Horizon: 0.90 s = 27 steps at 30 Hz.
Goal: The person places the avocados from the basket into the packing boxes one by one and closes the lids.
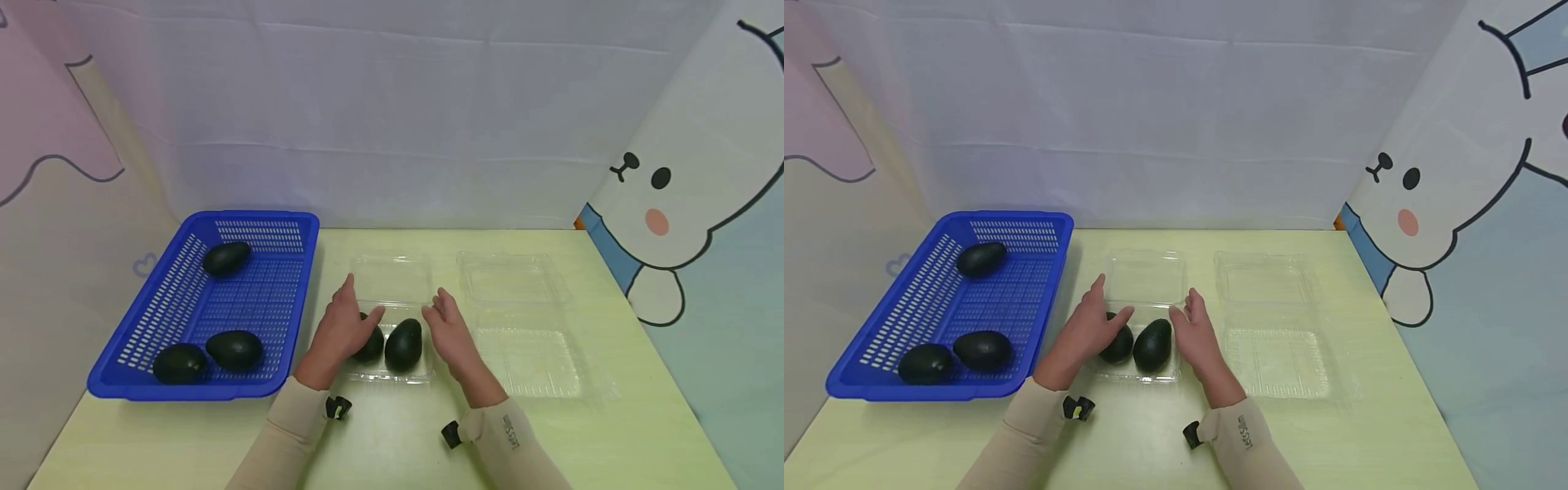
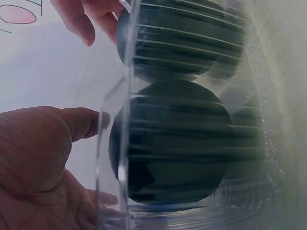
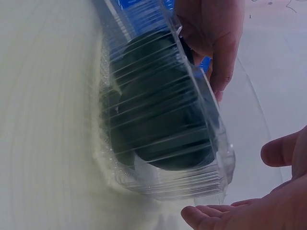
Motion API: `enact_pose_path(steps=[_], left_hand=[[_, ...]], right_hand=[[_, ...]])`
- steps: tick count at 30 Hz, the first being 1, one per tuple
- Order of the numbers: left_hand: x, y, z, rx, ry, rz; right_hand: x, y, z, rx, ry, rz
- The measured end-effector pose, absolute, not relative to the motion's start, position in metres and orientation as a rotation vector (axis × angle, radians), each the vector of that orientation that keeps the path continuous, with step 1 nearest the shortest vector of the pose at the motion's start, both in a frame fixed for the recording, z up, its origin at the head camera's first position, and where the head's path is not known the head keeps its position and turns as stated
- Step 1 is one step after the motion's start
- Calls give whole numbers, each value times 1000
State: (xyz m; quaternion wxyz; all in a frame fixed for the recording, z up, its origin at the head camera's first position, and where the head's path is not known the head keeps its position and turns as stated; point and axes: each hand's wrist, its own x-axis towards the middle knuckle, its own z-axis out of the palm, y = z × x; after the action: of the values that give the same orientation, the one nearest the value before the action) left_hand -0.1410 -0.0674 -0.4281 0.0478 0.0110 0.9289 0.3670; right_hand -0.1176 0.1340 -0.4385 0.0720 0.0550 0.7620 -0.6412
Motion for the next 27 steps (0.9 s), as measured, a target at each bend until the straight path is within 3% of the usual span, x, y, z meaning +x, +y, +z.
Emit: enact_pose_path(steps=[27], left_hand=[[-140,-64,-411,90,2814,1180]], right_hand=[[-116,151,-425,152,2310,-1936]])
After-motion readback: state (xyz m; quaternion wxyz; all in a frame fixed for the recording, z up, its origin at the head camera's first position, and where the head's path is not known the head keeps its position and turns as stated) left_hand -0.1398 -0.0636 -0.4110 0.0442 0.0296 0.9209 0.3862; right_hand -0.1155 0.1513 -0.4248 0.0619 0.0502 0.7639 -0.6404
